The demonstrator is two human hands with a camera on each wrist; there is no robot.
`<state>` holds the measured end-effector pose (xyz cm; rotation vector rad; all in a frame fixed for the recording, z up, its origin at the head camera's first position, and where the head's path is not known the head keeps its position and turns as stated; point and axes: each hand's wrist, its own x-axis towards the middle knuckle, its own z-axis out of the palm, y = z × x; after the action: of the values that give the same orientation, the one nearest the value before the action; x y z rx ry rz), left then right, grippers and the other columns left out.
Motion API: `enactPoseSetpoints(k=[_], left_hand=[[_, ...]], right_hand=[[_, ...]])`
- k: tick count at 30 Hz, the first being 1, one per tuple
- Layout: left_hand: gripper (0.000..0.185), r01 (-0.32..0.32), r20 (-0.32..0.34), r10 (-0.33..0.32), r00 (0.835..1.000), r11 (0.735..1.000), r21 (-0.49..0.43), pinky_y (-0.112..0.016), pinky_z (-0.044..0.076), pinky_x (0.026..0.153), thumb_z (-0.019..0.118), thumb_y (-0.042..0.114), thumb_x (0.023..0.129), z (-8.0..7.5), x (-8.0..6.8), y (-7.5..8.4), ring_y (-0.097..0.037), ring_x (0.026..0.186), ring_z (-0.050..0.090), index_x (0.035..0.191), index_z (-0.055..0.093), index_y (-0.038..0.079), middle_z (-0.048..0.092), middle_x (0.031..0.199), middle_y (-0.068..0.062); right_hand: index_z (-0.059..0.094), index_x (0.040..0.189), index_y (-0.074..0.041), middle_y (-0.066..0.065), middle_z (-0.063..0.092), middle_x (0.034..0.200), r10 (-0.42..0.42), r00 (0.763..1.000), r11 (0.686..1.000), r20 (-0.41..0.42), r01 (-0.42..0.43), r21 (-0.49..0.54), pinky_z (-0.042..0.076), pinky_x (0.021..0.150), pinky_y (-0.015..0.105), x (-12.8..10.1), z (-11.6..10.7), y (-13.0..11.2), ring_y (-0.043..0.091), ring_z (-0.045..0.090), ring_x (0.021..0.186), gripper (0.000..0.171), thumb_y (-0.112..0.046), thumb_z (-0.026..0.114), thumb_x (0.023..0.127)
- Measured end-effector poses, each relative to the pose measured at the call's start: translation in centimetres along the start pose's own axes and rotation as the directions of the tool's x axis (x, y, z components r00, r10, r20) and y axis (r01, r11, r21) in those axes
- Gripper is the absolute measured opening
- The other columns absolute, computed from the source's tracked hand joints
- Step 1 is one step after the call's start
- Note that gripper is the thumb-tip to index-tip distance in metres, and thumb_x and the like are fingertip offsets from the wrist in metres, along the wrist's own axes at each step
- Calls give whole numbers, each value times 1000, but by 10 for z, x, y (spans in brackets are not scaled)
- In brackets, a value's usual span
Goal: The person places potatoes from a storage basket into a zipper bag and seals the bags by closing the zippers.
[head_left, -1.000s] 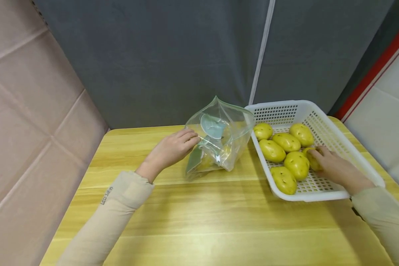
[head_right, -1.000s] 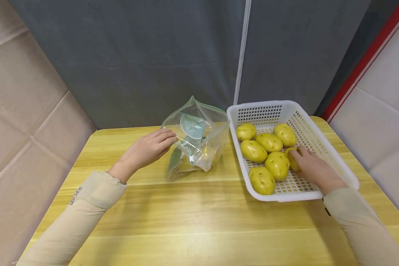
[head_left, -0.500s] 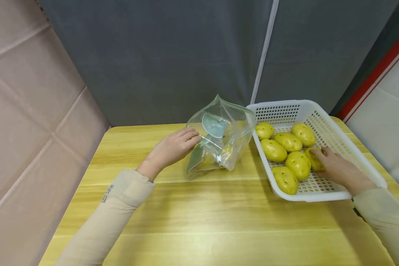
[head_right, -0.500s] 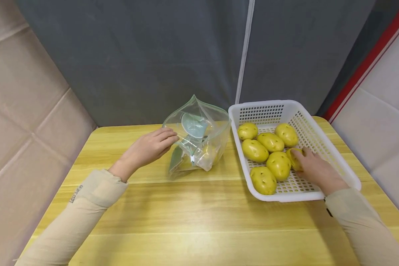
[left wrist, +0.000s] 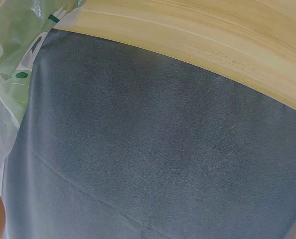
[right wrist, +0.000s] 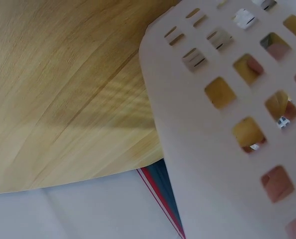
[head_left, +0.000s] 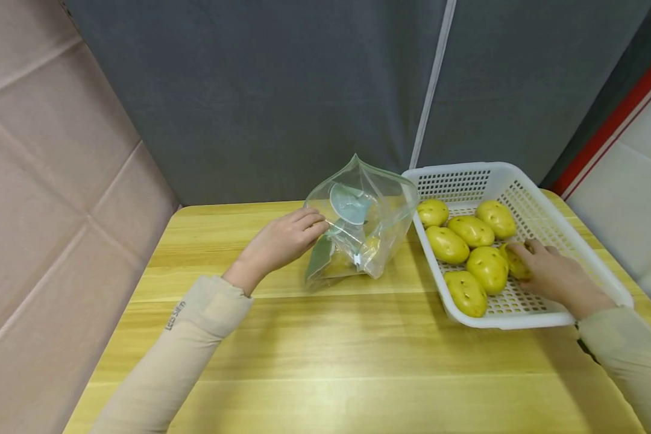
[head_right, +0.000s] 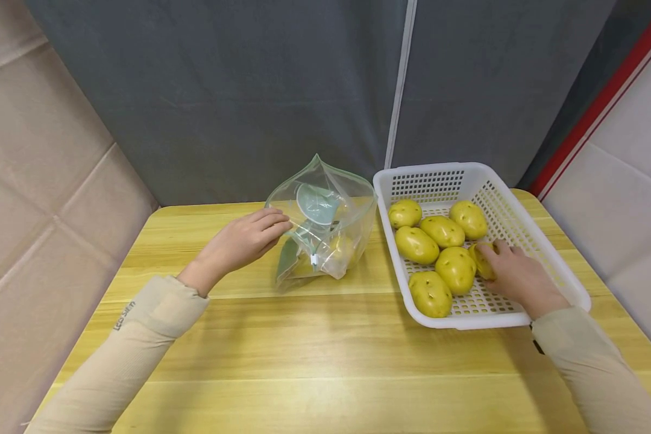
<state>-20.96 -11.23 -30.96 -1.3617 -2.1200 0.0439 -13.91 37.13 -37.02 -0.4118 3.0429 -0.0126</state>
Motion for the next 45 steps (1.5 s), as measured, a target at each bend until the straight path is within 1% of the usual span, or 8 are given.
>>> enactPoseSetpoints(k=[4,8,14,19,22,31,34,45], left_hand=[[20,0,2,0,1000,1000,-4,-29,52,100,66,3,86,-1,0,0,-19,102,63,106,62,7,67,105,-5],[20,-2,3,2,1000,1000,-2,-29,52,99,66,4,86,-1,0,1,-19,103,63,106,62,6,67,105,-5],[20,1,9,-1,1000,1000,-1,-29,53,97,66,4,87,-1,-1,0,-20,103,63,106,62,7,67,106,-5],[22,4,11,-3,1000,1000,-9,-29,53,97,67,4,86,-1,-1,0,-20,104,63,107,62,6,67,107,-5],[22,3,13,-3,1000,1000,-5,-29,54,96,67,4,86,0,-1,0,-20,104,63,108,62,6,67,107,-5],[21,5,12,-5,1000,1000,-6,-29,55,95,66,5,87,2,-2,0,-20,104,63,108,63,7,68,107,-5],[21,6,9,-6,1000,1000,-3,-29,54,95,66,5,87,3,-2,-1,-20,104,63,107,63,7,68,107,-5],[22,1,11,-1,1000,1000,-5,-29,53,97,68,6,86,3,-1,-1,-20,103,63,107,63,7,68,107,-5]], right_hand=[[40,127,-3,38,43,119,8,1000,1000,-22,-8,-10,51,58,59,0,-1,0,60,49,97,71,-14,81,70],[42,125,-2,35,44,116,-20,992,1000,-125,17,-21,50,58,61,-1,1,-1,59,50,94,68,-10,80,68],[46,121,-3,35,46,114,-68,962,997,-263,57,-52,49,58,63,-1,2,-1,59,51,91,67,-6,81,65],[46,123,-2,37,46,116,-81,949,996,-304,68,-54,48,65,67,-1,0,-2,60,50,95,70,-3,83,62],[47,123,-2,37,47,116,-85,943,996,-322,75,-45,48,65,67,-1,-2,-2,60,50,93,71,-3,83,62],[45,126,-2,37,44,122,-51,949,998,-311,41,-38,48,63,68,1,-15,-7,60,47,98,72,-1,81,64],[45,127,-2,36,44,122,-58,940,998,-336,46,-42,47,64,69,2,-21,-10,60,46,98,72,-1,81,64],[47,127,-3,34,45,124,-128,883,992,-452,114,-59,48,69,66,8,-41,-23,56,49,98,76,1,83,60]])
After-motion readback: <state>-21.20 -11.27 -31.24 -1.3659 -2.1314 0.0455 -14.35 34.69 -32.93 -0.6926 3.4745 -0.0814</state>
